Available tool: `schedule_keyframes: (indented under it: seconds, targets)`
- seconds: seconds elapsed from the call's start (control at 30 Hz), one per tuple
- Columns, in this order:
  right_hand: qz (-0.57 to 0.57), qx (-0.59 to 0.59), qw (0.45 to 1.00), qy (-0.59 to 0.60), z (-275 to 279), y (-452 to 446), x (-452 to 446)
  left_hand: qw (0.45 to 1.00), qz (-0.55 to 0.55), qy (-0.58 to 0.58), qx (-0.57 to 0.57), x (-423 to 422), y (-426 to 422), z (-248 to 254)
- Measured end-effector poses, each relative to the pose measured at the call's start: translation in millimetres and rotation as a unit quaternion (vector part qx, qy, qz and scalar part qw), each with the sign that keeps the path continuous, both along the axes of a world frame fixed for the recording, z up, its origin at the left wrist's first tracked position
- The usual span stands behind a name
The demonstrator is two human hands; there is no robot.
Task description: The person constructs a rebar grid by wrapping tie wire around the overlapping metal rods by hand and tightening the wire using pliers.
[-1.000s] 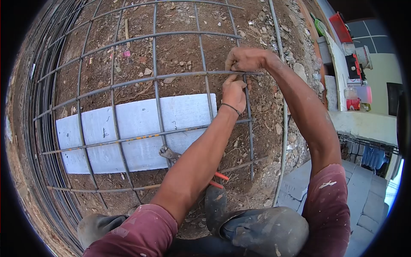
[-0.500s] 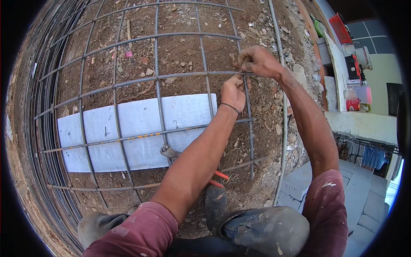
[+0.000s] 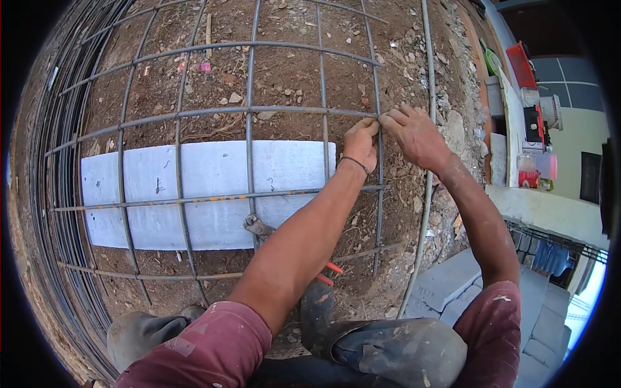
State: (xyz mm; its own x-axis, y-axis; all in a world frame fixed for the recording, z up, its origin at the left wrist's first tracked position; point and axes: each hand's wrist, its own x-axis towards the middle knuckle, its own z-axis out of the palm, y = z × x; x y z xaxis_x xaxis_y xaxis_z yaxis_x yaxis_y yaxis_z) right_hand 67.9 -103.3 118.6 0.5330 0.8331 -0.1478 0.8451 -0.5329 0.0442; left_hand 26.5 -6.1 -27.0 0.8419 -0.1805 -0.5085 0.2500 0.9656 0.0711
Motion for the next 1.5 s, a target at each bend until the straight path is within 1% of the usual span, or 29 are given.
schedule_keyframes:
  seconds: [0.03, 0.27, 0.33, 0.47, 0.53, 0.57, 0.6, 0.63, 0.67, 0.7, 0.73, 0.8, 0.83, 0.9, 0.93, 1.0, 1.03, 1.1, 1.13, 1.17, 1.2, 1.23, 1.27, 1.3, 1.33, 1.37, 1.43, 1.47, 1.5]
  targets:
    - [0.009, -0.045, 0.999, -0.004, -3.1, -1.3, 2.0, 1.0, 0.001, 0.002, -0.002, 0.9, -1.2, -2.9]
    - [0.069, -0.051, 0.993, -0.077, -13.0, -3.2, 8.4, 0.999, -0.005, -0.037, -0.012, 2.7, -6.1, -16.9]
    - [0.172, -0.006, 0.974, -0.149, -15.2, -6.2, 9.8, 0.999, 0.002, -0.032, -0.021, 2.8, -4.6, -15.7]
    - [0.209, -0.029, 0.968, -0.138, -16.7, -9.8, 14.9, 0.999, 0.005, -0.022, -0.027, 4.2, -5.8, -10.8]
    - [0.144, -0.085, 0.976, -0.141, -10.4, -8.1, 11.1, 0.999, 0.008, -0.012, -0.034, 4.1, -7.6, -15.7]
    - [0.08, -0.015, 0.99, -0.112, -14.4, -11.8, 4.3, 1.0, -0.009, -0.013, -0.027, 6.2, -8.3, -18.8]
    - [0.086, -0.02, 0.99, -0.11, -18.7, -14.6, -2.1, 0.999, -0.026, -0.02, -0.017, 9.0, -8.0, -19.3]
    - [-0.063, -0.042, 0.994, -0.084, -23.5, -16.6, -8.0, 1.0, -0.014, 0.02, -0.008, 11.3, -9.0, -16.0]
    - [-0.211, -0.061, 0.974, -0.058, -28.1, -18.3, -11.2, 1.0, -0.01, 0.019, -0.009, 13.2, -6.5, -14.7]
    - [-0.235, 0.035, 0.971, -0.019, -30.2, -18.8, -12.9, 1.0, -0.02, 0.021, 0.006, 14.4, -4.3, -13.6]
    - [-0.236, 0.036, 0.971, -0.021, -30.7, -20.1, -12.5, 0.999, -0.032, 0.023, 0.023, 14.3, -3.1, -12.7]
    - [-0.378, 0.118, 0.914, 0.085, -31.2, -17.8, -11.1, 0.997, -0.052, 0.023, 0.05, 15.1, 0.7, -8.9]
    - [-0.381, 0.12, 0.913, 0.084, -30.0, -14.8, -11.1, 0.994, -0.07, 0.026, 0.076, 14.2, 2.2, -5.8]
    - [-0.386, 0.167, 0.907, 0.038, -26.8, -6.0, -8.9, 0.994, -0.071, 0.036, 0.079, 13.4, 3.6, -1.7]
    - [-0.386, 0.167, 0.907, 0.038, -29.5, -6.2, -7.9, 0.993, -0.068, 0.046, 0.082, 13.4, 3.3, -0.7]
    - [-0.353, 0.193, 0.915, -0.03, -36.5, -5.4, -7.0, 0.994, -0.069, 0.042, 0.078, 13.6, 3.7, -1.0]
    - [-0.352, 0.193, 0.916, -0.03, -37.6, -4.3, -11.1, 0.994, -0.071, 0.039, 0.075, 13.4, 4.0, -2.0]
    - [-0.457, 0.226, 0.857, 0.068, -35.6, -2.2, -20.9, 0.994, -0.068, 0.037, 0.072, 12.4, 4.1, -1.9]
    - [-0.454, 0.228, 0.859, 0.066, -34.6, -3.1, -23.5, 0.995, -0.069, 0.037, 0.069, 12.3, 4.1, -1.7]
    - [-0.5, 0.297, 0.797, 0.163, -34.3, -5.3, -27.0, 0.995, -0.067, 0.035, 0.07, 12.2, 3.7, -2.0]
    - [-0.536, 0.36, 0.719, 0.256, -30.5, -2.3, -31.8, 0.994, -0.071, 0.036, 0.071, 11.2, 4.0, -2.1]
    - [-0.541, 0.316, 0.732, 0.266, -23.1, -0.8, -32.4, 0.994, -0.075, 0.035, 0.074, 11.7, 4.6, -2.3]
    - [-0.541, 0.318, 0.732, 0.265, -17.2, 3.5, -29.9, 0.994, -0.076, 0.033, 0.075, 12.7, 6.2, -3.1]
    - [-0.424, 0.209, 0.869, 0.145, -11.6, 9.2, -27.3, 0.995, -0.078, 0.023, 0.049, 13.8, 5.1, -8.7]
    - [-0.282, 0.085, 0.955, 0.016, -5.5, 14.8, -24.4, 0.996, -0.08, 0.013, 0.022, 13.7, 4.9, -10.0]
    - [-0.282, 0.086, 0.956, 0.015, 1.4, 23.2, -17.6, 0.997, -0.079, 0.013, 0.022, 14.7, 4.2, -11.1]
    - [-0.125, -0.022, 0.991, -0.034, 10.2, 40.5, 2.9, 0.998, -0.064, 0.0, -0.003, 12.8, 2.5, -11.4]
    - [-0.127, -0.022, 0.991, -0.033, 9.4, 47.1, 16.1, 0.998, -0.066, 0.001, -0.003, 13.6, 2.4, -12.7]
    - [-0.096, -0.057, 0.993, -0.03, 7.1, 53.1, 32.2, 0.998, -0.058, -0.001, 0.004, 15.0, 1.1, -15.4]
